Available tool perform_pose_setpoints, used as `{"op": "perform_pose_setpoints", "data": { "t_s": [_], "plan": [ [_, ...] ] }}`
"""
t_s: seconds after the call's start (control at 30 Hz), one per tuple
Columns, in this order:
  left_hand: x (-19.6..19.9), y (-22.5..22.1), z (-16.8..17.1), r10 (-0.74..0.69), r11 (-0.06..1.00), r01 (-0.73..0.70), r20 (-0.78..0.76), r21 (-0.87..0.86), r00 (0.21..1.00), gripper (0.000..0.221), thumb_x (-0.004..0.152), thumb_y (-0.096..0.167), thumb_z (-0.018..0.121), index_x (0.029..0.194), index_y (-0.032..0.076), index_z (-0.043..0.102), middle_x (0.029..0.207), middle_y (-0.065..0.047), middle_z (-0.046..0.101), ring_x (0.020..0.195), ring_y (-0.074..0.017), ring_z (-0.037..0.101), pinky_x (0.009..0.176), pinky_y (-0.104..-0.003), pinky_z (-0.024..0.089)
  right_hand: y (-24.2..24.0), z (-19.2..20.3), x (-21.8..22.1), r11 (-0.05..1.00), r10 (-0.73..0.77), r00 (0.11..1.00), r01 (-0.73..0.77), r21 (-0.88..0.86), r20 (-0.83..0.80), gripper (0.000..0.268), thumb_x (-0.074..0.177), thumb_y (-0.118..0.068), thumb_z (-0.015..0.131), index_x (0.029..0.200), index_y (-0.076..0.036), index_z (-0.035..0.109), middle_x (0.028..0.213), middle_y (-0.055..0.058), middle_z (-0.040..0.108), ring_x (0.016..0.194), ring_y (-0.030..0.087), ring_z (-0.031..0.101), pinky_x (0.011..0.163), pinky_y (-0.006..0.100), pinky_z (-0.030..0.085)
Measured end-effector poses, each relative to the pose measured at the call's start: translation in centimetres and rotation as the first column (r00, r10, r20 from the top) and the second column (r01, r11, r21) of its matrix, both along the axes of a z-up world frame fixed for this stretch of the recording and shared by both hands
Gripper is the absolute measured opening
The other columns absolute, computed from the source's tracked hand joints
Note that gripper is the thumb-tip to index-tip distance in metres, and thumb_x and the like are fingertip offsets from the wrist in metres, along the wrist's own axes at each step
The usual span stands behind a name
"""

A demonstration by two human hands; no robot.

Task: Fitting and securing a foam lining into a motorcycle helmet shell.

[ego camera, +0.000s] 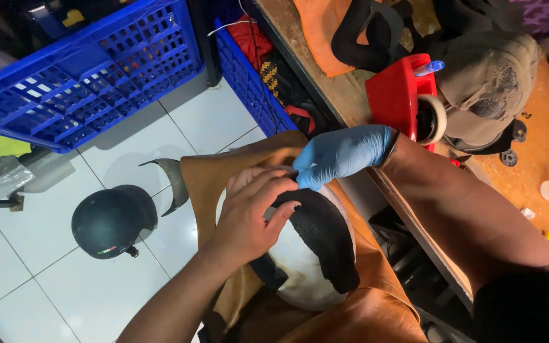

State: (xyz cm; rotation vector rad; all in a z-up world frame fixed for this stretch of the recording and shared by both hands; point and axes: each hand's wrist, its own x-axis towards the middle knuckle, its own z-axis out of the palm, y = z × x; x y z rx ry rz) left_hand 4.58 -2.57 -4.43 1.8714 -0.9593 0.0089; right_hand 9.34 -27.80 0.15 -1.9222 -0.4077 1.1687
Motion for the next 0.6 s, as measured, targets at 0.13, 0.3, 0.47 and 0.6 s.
{"op": "perform_pose_setpoints", "data": {
  "t_s": [0.13,0.3,0.47,0.6],
  "plan": [
    [-0.3,-0.2,0.3,0.032,0.999,-0.027,0.162,-0.039,0.986,0.017,0.101,0.033,0.065,0.111,0.021,0.071,0.117,-0.003,0.069,0.106,-0.0303,0.065,0.091,-0.041,0.043,0.2,0.4,0.1,0.901,0.424,0.849,-0.362,-0.24,0.314,0.022,0.096,-0.019,0.068,0.077,-0.011,0.072,0.066,0.002,0.061,0.062,0.02,0.057,0.07,0.028,0.051],
    [-0.5,-0.2,0.6,0.069,0.996,-0.056,0.191,-0.072,0.979,0.016,0.099,0.033,0.066,0.105,0.019,0.069,0.121,-0.004,0.066,0.102,-0.0324,0.065,0.09,-0.043,0.046,1.6,1.7,0.8,0.904,0.306,0.943,-0.246,-0.349,0.128,0.035,0.089,-0.042,0.071,0.07,-0.013,0.07,0.064,0.003,0.064,0.063,0.019,0.059,0.071,0.029,0.052],
    [-0.6,-0.1,-0.3,0.09,0.991,-0.05,0.334,-0.126,0.938,0.014,0.101,0.03,0.063,0.097,0.018,0.07,0.122,-0.002,0.068,0.099,-0.0292,0.066,0.092,-0.042,0.047,2.1,1.7,0.9,0.858,0.096,0.991,-0.132,-0.496,-0.096,0.06,0.079,-0.071,0.074,0.061,-0.014,0.069,0.061,0.004,0.068,0.063,0.019,0.061,0.073,0.031,0.052],
    [0.2,0.1,-0.4,0.067,0.993,-0.024,0.39,-0.113,0.919,0.013,0.101,0.025,0.064,0.09,0.022,0.071,0.107,0.007,0.073,0.102,-0.0256,0.07,0.094,-0.039,0.049,0.6,-0.9,-0.6,0.931,-0.155,0.981,0.105,-0.351,-0.117,0.054,0.083,-0.056,0.081,0.055,-0.012,0.065,0.049,0.003,0.059,0.052,0.016,0.055,0.063,0.029,0.049]
  ]
}}
